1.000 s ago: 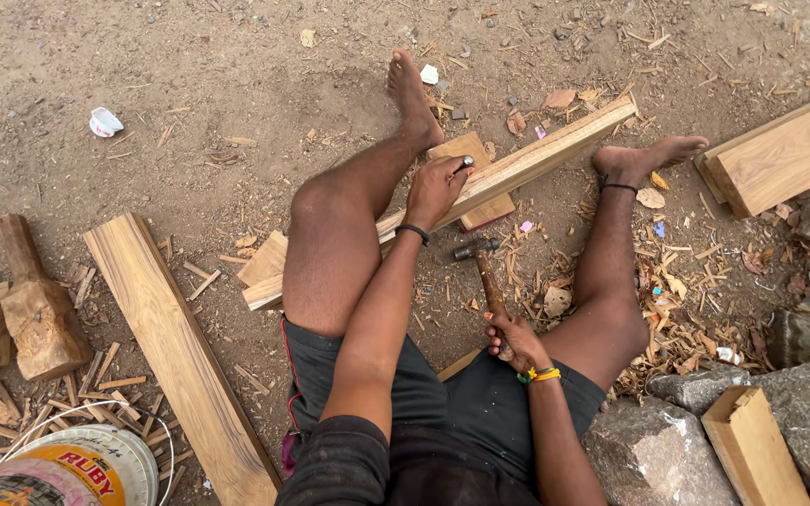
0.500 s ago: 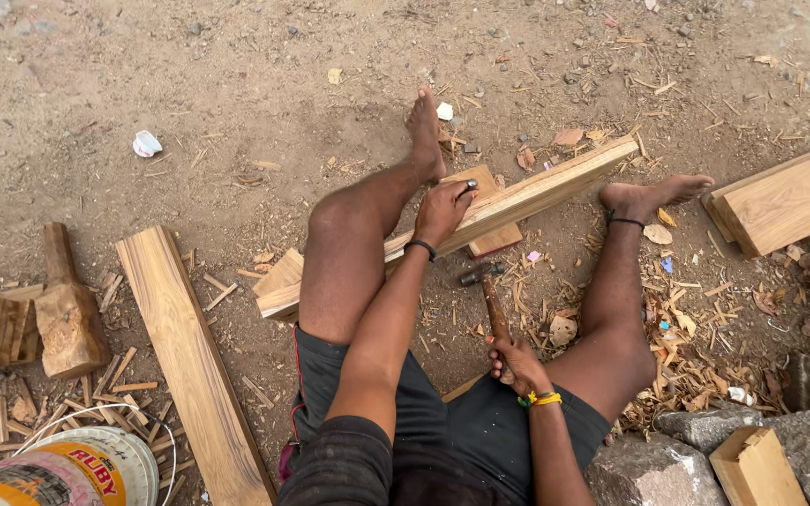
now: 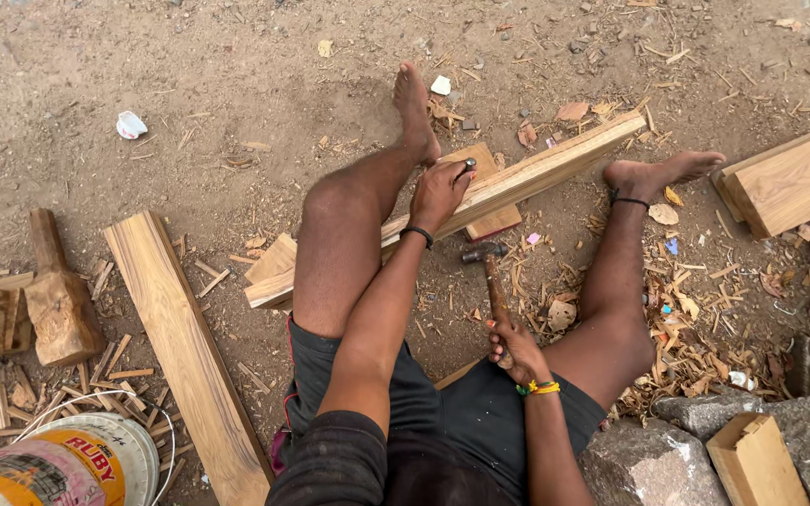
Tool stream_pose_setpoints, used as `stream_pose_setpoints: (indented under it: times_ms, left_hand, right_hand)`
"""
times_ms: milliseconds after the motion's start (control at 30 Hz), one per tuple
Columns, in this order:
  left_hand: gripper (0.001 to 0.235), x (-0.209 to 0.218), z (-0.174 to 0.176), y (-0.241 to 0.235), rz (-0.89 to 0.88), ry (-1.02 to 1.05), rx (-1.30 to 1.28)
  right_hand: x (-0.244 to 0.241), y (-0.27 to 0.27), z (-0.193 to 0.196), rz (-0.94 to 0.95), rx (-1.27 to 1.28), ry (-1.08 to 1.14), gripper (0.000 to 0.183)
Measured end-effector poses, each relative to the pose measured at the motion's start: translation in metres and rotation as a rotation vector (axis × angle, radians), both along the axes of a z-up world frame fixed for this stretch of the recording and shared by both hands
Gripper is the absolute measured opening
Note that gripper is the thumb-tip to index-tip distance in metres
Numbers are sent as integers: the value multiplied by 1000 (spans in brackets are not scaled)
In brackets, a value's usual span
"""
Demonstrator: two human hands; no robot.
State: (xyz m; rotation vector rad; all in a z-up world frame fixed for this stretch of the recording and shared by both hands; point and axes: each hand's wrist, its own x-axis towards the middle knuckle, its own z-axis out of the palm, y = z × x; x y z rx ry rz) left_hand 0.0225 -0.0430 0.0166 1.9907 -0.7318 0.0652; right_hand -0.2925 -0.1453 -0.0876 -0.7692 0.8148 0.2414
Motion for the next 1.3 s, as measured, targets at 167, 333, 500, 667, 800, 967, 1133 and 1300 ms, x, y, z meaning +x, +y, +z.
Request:
stream_pose_setpoints:
  times_ms: [167, 333, 500, 667, 800, 967, 1133, 1300]
  left_hand:
    - [21, 0, 4, 1, -6, 3, -4]
    - [22, -4, 9, 1, 16, 55, 45]
    - [24, -1, 12, 5, -1, 62, -10]
    - [23, 0, 13, 12, 1, 164, -21]
    - [23, -1, -1, 8, 4, 14, -101]
    - [28, 20, -26, 6, 56, 488, -800]
    - [23, 26, -31, 9, 152, 804, -1076]
    - [22, -7, -9, 0, -70, 397, -547]
  right_hand:
    - [-2, 1, -3, -39, -10, 28, 22]
    - [-4, 2, -4, -8, -6, -5, 19]
    - [-2, 2, -5, -11, -15, -15, 17]
    - [-4, 1, -6, 11, 15, -19, 17]
    - [-4, 0, -8, 15, 0, -15, 18]
    - [0, 3, -1, -3, -32, 63, 18]
    - [0, 2, -7, 22, -60, 39, 18]
    - [-2, 2, -3, -15, -53, 50, 18]
